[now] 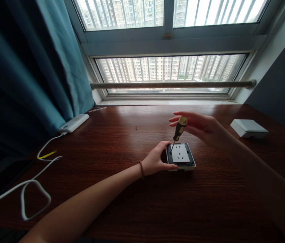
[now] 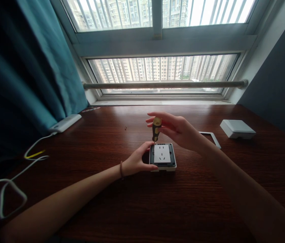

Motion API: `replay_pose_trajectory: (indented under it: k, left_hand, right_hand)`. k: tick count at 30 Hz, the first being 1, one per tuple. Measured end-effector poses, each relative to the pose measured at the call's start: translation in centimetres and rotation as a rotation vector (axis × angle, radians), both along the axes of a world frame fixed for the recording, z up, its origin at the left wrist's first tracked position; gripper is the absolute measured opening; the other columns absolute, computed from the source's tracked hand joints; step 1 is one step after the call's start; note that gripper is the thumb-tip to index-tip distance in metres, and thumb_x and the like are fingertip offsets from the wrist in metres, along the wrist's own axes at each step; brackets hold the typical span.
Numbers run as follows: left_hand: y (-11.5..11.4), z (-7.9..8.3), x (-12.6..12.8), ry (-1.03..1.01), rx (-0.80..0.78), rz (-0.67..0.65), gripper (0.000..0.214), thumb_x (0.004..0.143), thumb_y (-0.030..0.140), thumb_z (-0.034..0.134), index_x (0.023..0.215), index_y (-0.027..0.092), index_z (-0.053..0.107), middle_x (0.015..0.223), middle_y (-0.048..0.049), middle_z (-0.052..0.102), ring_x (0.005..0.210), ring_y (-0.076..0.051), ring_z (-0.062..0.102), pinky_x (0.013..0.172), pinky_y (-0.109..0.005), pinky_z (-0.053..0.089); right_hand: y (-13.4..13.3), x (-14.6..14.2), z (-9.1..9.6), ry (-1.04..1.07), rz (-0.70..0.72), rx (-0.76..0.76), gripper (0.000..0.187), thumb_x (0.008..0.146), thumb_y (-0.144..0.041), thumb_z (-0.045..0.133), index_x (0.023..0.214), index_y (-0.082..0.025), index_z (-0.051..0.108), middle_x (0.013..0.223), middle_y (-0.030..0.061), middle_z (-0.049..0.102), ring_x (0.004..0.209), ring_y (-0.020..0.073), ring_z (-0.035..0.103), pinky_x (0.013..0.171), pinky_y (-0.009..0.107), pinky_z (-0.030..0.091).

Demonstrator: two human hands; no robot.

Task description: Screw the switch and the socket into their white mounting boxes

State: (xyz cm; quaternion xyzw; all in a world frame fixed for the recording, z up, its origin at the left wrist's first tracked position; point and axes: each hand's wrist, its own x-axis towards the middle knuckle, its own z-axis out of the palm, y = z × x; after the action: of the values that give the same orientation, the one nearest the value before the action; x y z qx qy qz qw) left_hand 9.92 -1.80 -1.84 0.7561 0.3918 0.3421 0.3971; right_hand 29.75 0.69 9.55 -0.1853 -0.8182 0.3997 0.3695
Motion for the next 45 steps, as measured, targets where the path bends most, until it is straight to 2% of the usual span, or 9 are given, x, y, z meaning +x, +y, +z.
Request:
replay_pose_trajectory:
  k: [7, 11, 16, 19, 24, 28, 31, 41, 45]
  left_hand:
    - [-0.1, 0.0, 0.0, 0.012, 0.006, 0.002, 0.079, 0.056, 0.041, 0.076, 0.122, 0.019, 0.040, 0.121, -0.0097, 0.048, 0.111, -0.025, 0.047, 0.097, -0.039, 0.039]
    - [-0.1, -0.1, 0.0, 0.018, 0.012, 0.011, 0.078, 0.056, 0.041, 0.076, 0.122, 0.019, 0.040, 0.121, -0.0098, 0.047, 0.111, -0.025, 0.047, 0.096, -0.039, 0.039]
    - [-0.1, 0.0, 0.0, 0.003, 0.010, 0.012, 0.076, 0.055, 0.038, 0.078, 0.120, 0.020, 0.043, 0.121, -0.0094, 0.047, 0.111, -0.026, 0.047, 0.097, -0.040, 0.039]
    - [-0.1, 0.1, 0.1, -0.007, -0.002, 0.005, 0.076, 0.055, 0.037, 0.078, 0.120, 0.020, 0.043, 0.120, -0.0089, 0.048, 0.111, -0.025, 0.047, 0.096, -0.040, 0.040]
    - [0.0, 0.2, 0.1, -0.020, -0.016, -0.005, 0.074, 0.054, 0.035, 0.078, 0.119, 0.020, 0.044, 0.119, -0.0082, 0.049, 0.109, -0.025, 0.049, 0.095, -0.040, 0.041]
    - [0.0, 0.2, 0.1, -0.014, -0.010, -0.008, 0.074, 0.055, 0.035, 0.078, 0.119, 0.020, 0.045, 0.119, -0.0089, 0.049, 0.109, -0.025, 0.048, 0.095, -0.041, 0.040]
    - [0.0, 0.3, 0.0, 0.005, -0.004, -0.001, 0.076, 0.054, 0.038, 0.078, 0.120, 0.020, 0.044, 0.120, -0.0096, 0.048, 0.110, -0.026, 0.047, 0.096, -0.041, 0.040]
    - [-0.1, 0.2, 0.1, -0.010, 0.000, 0.007, 0.075, 0.054, 0.037, 0.078, 0.120, 0.020, 0.044, 0.119, -0.0088, 0.049, 0.110, -0.026, 0.048, 0.096, -0.041, 0.039]
    - [0.0, 0.1, 0.1, 0.002, 0.010, 0.008, 0.076, 0.055, 0.039, 0.078, 0.120, 0.020, 0.043, 0.120, -0.0091, 0.048, 0.111, -0.026, 0.047, 0.097, -0.040, 0.039]
  right_hand:
    - [-0.8, -1.5, -0.8, 0.002, -0.359, 0.137, 0.033, 0.076, -0.020, 0.062, 0.108, -0.020, 0.055, 0.093, 0.0035, 0.065, 0.085, 0.0178, 0.065, 0.080, 0.035, 0.055]
    - [-0.5, -2.0, -1.5, -0.005, -0.621, 0.291, 0.033, 0.070, -0.028, 0.068, 0.099, -0.019, 0.057, 0.080, 0.0019, 0.064, 0.070, 0.0163, 0.063, 0.068, 0.033, 0.056]
    - [0.0, -2.0, -2.4, 0.026, -0.849, 0.320, 0.034, 0.066, -0.038, 0.070, 0.086, -0.019, 0.052, 0.069, -0.0001, 0.059, 0.058, 0.0140, 0.058, 0.054, 0.030, 0.054]
    - [-0.1, -2.2, -2.7, 0.081, -0.810, 0.217, 0.036, 0.066, -0.037, 0.070, 0.086, -0.019, 0.046, 0.077, 0.0019, 0.061, 0.062, 0.0147, 0.060, 0.055, 0.029, 0.054]
    - [0.3, -2.0, -2.3, 0.175, -0.398, -0.047, 0.046, 0.078, -0.026, 0.058, 0.117, -0.022, 0.034, 0.096, 0.0045, 0.061, 0.072, 0.0139, 0.065, 0.067, 0.030, 0.056]
    - [1.0, -0.7, -1.7, 0.050, -0.121, -0.075, 0.063, 0.078, -0.016, 0.056, 0.131, -0.025, 0.022, 0.107, 0.0066, 0.054, 0.084, 0.0150, 0.063, 0.074, 0.031, 0.054]
    - [1.1, -0.1, -1.4, -0.049, 0.003, -0.056, 0.063, 0.079, -0.011, 0.053, 0.131, -0.026, 0.020, 0.108, 0.0072, 0.055, 0.090, 0.0163, 0.062, 0.077, 0.033, 0.054]
    - [-0.6, -1.4, -1.6, -0.109, -0.298, 0.192, 0.040, 0.076, -0.018, 0.059, 0.109, -0.022, 0.039, 0.080, 0.0009, 0.064, 0.069, 0.0139, 0.065, 0.060, 0.024, 0.054]
    - [-0.7, -2.2, -2.3, -0.102, -0.608, 0.304, 0.043, 0.067, -0.032, 0.069, 0.099, -0.021, 0.041, 0.067, -0.0019, 0.061, 0.053, 0.0137, 0.060, 0.047, 0.024, 0.048]
